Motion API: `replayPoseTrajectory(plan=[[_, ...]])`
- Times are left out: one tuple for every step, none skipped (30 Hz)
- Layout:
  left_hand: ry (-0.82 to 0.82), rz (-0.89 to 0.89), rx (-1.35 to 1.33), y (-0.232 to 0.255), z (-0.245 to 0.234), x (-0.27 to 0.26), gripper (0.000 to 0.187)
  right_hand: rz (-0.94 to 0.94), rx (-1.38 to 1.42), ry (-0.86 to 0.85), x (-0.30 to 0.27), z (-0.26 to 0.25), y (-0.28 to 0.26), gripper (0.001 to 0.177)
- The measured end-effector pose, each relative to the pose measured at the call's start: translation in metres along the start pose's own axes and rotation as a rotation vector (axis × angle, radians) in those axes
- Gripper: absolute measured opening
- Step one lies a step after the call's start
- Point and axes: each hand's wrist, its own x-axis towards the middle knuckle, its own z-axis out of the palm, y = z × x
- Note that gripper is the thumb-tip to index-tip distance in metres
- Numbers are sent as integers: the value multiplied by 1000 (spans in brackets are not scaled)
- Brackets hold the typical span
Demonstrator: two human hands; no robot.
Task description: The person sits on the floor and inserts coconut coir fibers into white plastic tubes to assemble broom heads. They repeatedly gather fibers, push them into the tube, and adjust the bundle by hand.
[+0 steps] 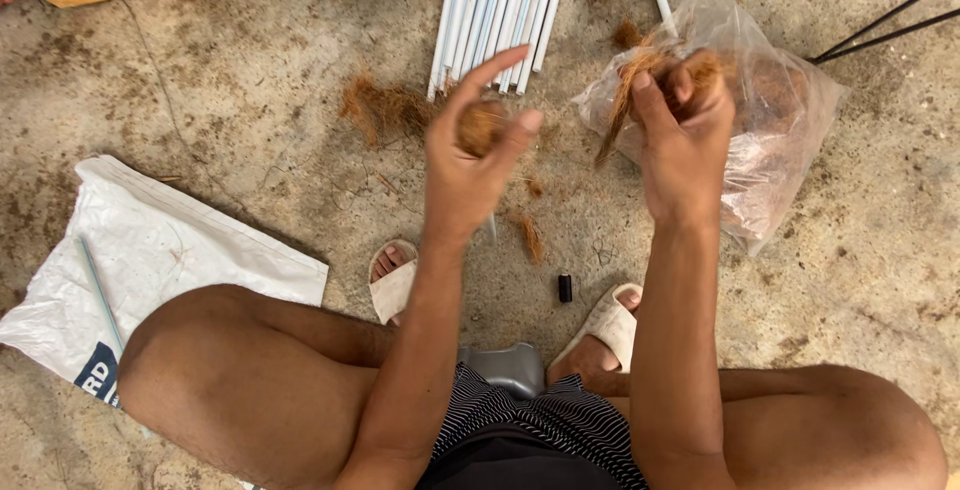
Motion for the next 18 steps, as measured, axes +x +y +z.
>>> replayPoseTrajectory(plan=[[32, -7, 6, 4, -6, 0, 48, 67, -119, -12, 7, -10, 17, 36], [64, -14, 12, 7, -13, 1, 45, 134, -238, -25, 14, -21, 36, 34], [95, -24, 18, 7, -19, -1, 43, 205, -357, -35, 18, -33, 58, 32], [129, -84, 35, 6, -25, -2, 41, 233, -383, -89, 20, -42, 83, 26], [166, -144, 54, 2, -31, -1, 39, 261, -406, -147, 19, -49, 111, 22], [203, -203, 73, -3, -37, 0, 37, 376, -583, -161, 11, -55, 139, 17], [232, -223, 80, -11, -41, 4, 35, 489, -758, -175, 3, -61, 168, 13], [260, -243, 86, -20, -45, 9, 32, 525, -699, -141, -8, -65, 196, 12], [290, -261, 95, -31, -48, 15, 30, 559, -638, -109, -18, -68, 224, 10], [295, -343, 137, -44, -50, 23, 28, 540, -684, -133, -26, -72, 249, 9], [296, -432, 178, -58, -52, 30, 27, 526, -730, -154, -38, -78, 273, 11], [297, -520, 219, -73, -54, 37, 26, 512, -775, -176, -46, -86, 293, 15], [290, -507, 212, -89, -54, 38, 24, 516, -798, -151, -53, -98, 308, 15], [284, -493, 205, -104, -55, 37, 21, 520, -820, -127, -59, -110, 320, 20], [278, -467, 201, -115, -59, 40, 19, 511, -838, -104, -56, -116, 329, 28], [294, -487, 228, -124, -64, 40, 19, 507, -822, -37, -51, -123, 334, 32], [298, -506, 247, -133, -65, 39, 18, 503, -811, 44, -43, -135, 336, 37], [301, -525, 267, -140, -64, 40, 18, 498, -799, 125, -37, -147, 336, 41]])
